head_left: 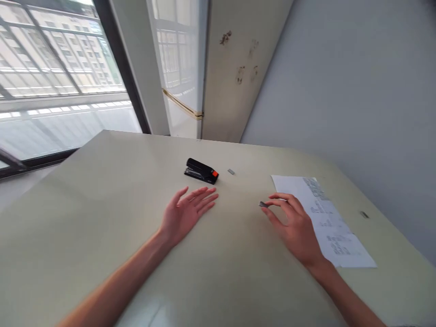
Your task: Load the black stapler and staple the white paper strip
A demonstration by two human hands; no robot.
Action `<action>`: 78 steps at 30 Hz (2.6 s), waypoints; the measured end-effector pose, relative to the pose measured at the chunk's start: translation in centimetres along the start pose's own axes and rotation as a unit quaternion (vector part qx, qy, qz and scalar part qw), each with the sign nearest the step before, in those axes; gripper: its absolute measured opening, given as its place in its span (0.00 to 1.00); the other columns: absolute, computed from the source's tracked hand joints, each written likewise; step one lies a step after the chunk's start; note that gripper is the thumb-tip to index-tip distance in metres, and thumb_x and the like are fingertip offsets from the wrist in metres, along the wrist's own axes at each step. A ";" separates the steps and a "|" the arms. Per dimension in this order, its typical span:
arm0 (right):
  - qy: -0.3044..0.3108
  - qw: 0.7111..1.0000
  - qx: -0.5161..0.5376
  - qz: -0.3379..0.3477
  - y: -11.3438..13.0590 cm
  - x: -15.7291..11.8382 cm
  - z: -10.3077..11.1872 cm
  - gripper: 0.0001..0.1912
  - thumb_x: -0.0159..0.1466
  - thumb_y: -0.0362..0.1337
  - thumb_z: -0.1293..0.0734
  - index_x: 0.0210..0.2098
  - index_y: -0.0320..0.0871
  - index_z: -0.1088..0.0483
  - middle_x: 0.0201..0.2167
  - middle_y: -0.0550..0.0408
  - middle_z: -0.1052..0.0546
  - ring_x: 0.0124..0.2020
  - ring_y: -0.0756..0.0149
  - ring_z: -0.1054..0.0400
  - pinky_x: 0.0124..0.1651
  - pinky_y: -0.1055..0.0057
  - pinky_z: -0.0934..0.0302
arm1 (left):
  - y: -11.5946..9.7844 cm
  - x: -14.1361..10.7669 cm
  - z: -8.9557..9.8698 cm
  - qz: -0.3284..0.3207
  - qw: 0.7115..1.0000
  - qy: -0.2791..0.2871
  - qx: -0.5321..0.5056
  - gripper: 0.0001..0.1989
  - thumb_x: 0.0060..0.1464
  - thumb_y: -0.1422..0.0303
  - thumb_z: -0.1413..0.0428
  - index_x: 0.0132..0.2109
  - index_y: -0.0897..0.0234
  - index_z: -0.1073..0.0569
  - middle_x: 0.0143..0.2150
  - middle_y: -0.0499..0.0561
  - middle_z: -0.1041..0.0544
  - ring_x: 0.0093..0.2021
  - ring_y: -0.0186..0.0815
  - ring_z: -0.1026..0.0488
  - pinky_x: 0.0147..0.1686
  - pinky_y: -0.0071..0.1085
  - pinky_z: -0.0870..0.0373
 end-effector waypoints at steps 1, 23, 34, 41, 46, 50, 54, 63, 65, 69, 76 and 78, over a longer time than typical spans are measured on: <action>-0.015 0.999 -0.030 -0.034 -2.9 -0.6 1.7 0.13 0.73 0.51 0.35 0.44 0.51 0.24 0.53 0.49 0.22 0.56 0.51 0.27 0.58 0.52 0.33 | -0.2 0.1 -0.1 -0.003 1.000 -0.030 -0.006 0.21 0.66 0.61 0.46 0.54 0.76 0.20 0.65 0.72 0.25 0.67 0.57 0.27 0.66 0.47 0.29; -0.032 0.980 -0.125 -0.150 -15.7 -2.4 7.6 0.18 0.71 0.48 0.38 0.53 0.49 0.26 0.57 0.44 0.22 0.60 0.47 0.29 0.61 0.48 0.34 | -1.4 1.0 -1.2 -0.019 0.992 -0.127 0.004 0.11 0.62 0.72 0.47 0.47 0.71 0.23 0.37 0.58 0.25 0.35 0.39 0.23 0.36 0.34 0.18; 0.131 0.985 0.112 0.024 0.8 6.0 -6.8 0.12 0.72 0.37 0.35 0.54 0.52 0.29 0.53 0.53 0.21 0.55 0.56 0.25 0.58 0.57 0.29 | -1.5 1.0 -0.4 -0.014 0.995 -0.096 -0.002 0.09 0.56 0.73 0.42 0.44 0.73 0.21 0.35 0.57 0.25 0.33 0.38 0.25 0.34 0.34 0.21; 0.096 0.989 0.108 -0.009 4.7 10.2 -14.2 0.25 0.70 0.42 0.30 0.63 0.46 0.37 0.61 0.49 0.27 0.61 0.56 0.31 0.61 0.57 0.32 | -2.4 0.7 0.3 -0.029 0.996 -0.088 -0.012 0.08 0.58 0.72 0.41 0.44 0.72 0.21 0.35 0.56 0.25 0.32 0.36 0.25 0.35 0.32 0.21; 0.095 0.991 0.094 0.000 5.4 10.6 -15.7 0.14 0.70 0.42 0.30 0.52 0.45 0.31 0.54 0.52 0.23 0.58 0.55 0.30 0.66 0.55 0.36 | -2.7 0.8 0.7 -0.036 0.995 -0.092 -0.031 0.08 0.57 0.73 0.41 0.43 0.71 0.22 0.34 0.54 0.25 0.31 0.34 0.26 0.34 0.30 0.22; 0.104 0.989 0.105 0.012 4.9 10.1 -15.0 0.20 0.69 0.40 0.29 0.58 0.45 0.33 0.57 0.52 0.23 0.60 0.58 0.29 0.65 0.59 0.34 | -2.6 0.9 0.8 -0.033 0.995 -0.091 -0.031 0.07 0.58 0.73 0.42 0.43 0.70 0.22 0.34 0.54 0.26 0.31 0.35 0.26 0.34 0.31 0.22; 0.128 0.984 0.122 0.018 2.5 8.0 -11.1 0.27 0.71 0.43 0.31 0.66 0.48 0.38 0.65 0.49 0.27 0.63 0.58 0.28 0.61 0.60 0.30 | -2.7 0.8 0.8 -0.035 0.994 -0.094 -0.038 0.07 0.58 0.74 0.43 0.43 0.71 0.22 0.34 0.54 0.27 0.31 0.35 0.27 0.34 0.31 0.22; 0.076 0.985 -0.089 -0.130 -12.0 -2.2 4.2 0.30 0.74 0.54 0.40 0.72 0.54 0.39 0.74 0.51 0.35 0.75 0.47 0.43 0.73 0.41 0.43 | -2.4 0.8 0.1 -0.042 0.993 -0.108 -0.030 0.06 0.57 0.76 0.43 0.41 0.71 0.23 0.34 0.54 0.27 0.30 0.34 0.27 0.32 0.31 0.22; 0.087 0.976 -0.119 -0.160 -15.2 -4.6 5.8 0.32 0.74 0.56 0.41 0.74 0.56 0.42 0.75 0.53 0.37 0.76 0.45 0.46 0.72 0.39 0.41 | -2.3 0.9 0.0 -0.044 0.993 -0.109 -0.023 0.06 0.57 0.75 0.43 0.41 0.71 0.22 0.33 0.55 0.27 0.30 0.34 0.27 0.32 0.31 0.22; 0.124 0.974 -0.127 -0.144 -17.8 -8.4 5.8 0.32 0.76 0.55 0.44 0.76 0.55 0.44 0.77 0.54 0.42 0.78 0.47 0.51 0.77 0.39 0.50 | -2.4 1.0 0.0 -0.053 0.993 -0.107 -0.002 0.06 0.58 0.74 0.43 0.40 0.71 0.22 0.33 0.55 0.28 0.31 0.34 0.28 0.33 0.30 0.23; 0.158 0.980 -0.026 -0.118 -7.0 -11.5 2.2 0.32 0.77 0.51 0.43 0.78 0.57 0.49 0.79 0.59 0.49 0.80 0.49 0.59 0.79 0.38 0.60 | -2.2 1.3 0.4 -0.102 0.974 -0.066 0.189 0.07 0.57 0.66 0.38 0.40 0.65 0.20 0.36 0.52 0.27 0.35 0.35 0.30 0.38 0.31 0.25; 0.206 0.962 0.075 -0.162 -2.5 -11.8 1.1 0.31 0.78 0.51 0.44 0.78 0.61 0.49 0.80 0.63 0.51 0.80 0.49 0.59 0.77 0.39 0.51 | -2.3 0.9 0.2 -0.159 0.916 -0.055 0.365 0.09 0.61 0.61 0.40 0.42 0.62 0.21 0.37 0.52 0.26 0.38 0.38 0.29 0.43 0.33 0.26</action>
Point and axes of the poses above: each hand's wrist, its own x-axis towards the middle knuckle, its own z-axis out of the back of the hand, y = z × x, the point moved 4 cm from there along x, towards the middle knuckle
